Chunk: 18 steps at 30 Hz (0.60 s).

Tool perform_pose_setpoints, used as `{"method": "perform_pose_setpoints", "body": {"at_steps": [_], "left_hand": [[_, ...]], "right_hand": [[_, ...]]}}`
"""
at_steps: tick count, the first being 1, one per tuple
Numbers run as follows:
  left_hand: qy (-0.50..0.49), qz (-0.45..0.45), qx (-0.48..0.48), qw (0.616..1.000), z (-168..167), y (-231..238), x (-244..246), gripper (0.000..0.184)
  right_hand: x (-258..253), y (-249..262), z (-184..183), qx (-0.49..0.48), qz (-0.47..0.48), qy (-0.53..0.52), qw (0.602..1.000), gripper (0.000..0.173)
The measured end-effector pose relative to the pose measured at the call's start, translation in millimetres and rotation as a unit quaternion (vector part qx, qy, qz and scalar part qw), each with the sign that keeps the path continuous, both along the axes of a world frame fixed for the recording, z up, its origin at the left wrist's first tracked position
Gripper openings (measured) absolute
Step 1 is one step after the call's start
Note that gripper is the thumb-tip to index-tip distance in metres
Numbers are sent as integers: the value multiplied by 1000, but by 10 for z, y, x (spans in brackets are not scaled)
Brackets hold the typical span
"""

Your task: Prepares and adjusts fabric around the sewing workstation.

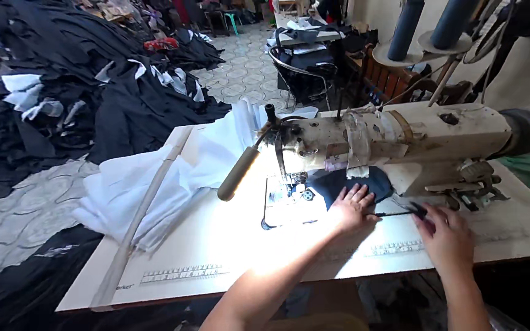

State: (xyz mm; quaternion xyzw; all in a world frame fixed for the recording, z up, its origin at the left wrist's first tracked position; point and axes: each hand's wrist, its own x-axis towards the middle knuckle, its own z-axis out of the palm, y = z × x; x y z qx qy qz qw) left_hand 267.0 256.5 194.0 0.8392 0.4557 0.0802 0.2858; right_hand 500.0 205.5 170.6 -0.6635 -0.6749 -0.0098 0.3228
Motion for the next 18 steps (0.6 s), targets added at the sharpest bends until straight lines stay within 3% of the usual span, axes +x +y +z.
{"method": "perform_pose_setpoints", "body": {"at_steps": [3, 5, 8, 10, 11, 12, 14, 15, 18], "left_hand": [[-128, 44, 83, 987, 60, -144, -123, 45], [-128, 75, 109, 983, -50, -272, -258, 49], [-137, -46, 65, 987, 10, -770, -408, 36], [-175, -98, 20, 979, 100, -1101, -682, 25], [-162, -41, 27, 986, 139, -1212, -966, 24], [-111, 77, 78, 988, 174, -1283, -1329, 25], [-8, 358, 195, 913, 135, -1179, -2169, 39], [47, 438, 215, 872, 73, -1045, -2619, 47], [75, 524, 96, 843, -94, -910, -3571, 54]], "right_hand": [[-341, -94, 157, 95, 99, 68, 988, 39], [-721, -62, 256, 19, 206, 139, 968, 43], [-1117, 268, 414, -181, 248, 0, 952, 45], [-1161, 538, 365, -205, 280, -94, 933, 37], [-1106, 652, 332, -185, 305, -114, 927, 34], [-1019, 746, 300, -165, 329, -122, 922, 35], [-852, 872, 212, -129, 359, -116, 917, 41], [-796, 907, 137, -103, 368, -108, 918, 44], [-758, 905, 4, -45, 368, -94, 924, 45]]}}
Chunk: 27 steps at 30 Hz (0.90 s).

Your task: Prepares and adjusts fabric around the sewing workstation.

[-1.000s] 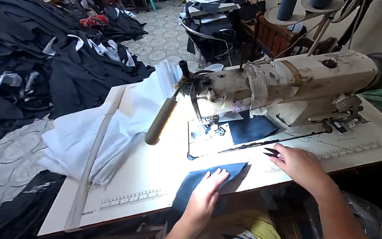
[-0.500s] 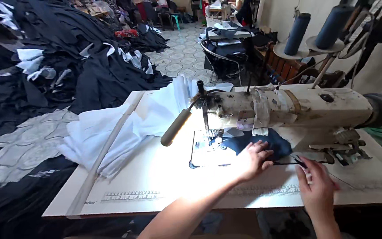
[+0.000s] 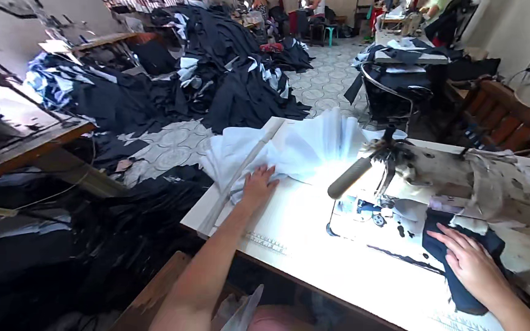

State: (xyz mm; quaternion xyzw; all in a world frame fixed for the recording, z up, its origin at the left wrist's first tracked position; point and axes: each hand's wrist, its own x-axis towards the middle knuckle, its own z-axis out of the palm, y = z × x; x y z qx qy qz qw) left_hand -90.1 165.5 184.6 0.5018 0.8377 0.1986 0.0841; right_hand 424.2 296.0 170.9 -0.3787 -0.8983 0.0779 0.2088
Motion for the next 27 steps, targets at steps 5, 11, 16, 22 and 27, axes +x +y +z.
{"method": "perform_pose_setpoints", "body": {"at_steps": [5, 11, 16, 22, 27], "left_hand": [[33, -104, 134, 985, 76, 161, 101, 61], [-26, -75, 126, 989, 206, 673, 268, 36], [-48, -340, 55, 938, 346, -489, 1360, 27], [4, -314, 203, 928, -103, -969, 1169, 59], [-147, -270, 83, 948, -84, -1060, 1739, 41]], "right_hand": [[-73, -420, 114, 98, -28, 61, 993, 36], [-826, -1028, 7, 7, -19, 196, 980, 25], [-1235, -1445, 198, -495, 14, 423, 759, 49], [-1296, -1494, 374, -506, -27, 466, 726, 29], [-1111, -1684, 911, -242, 56, 562, 789, 31]]}}
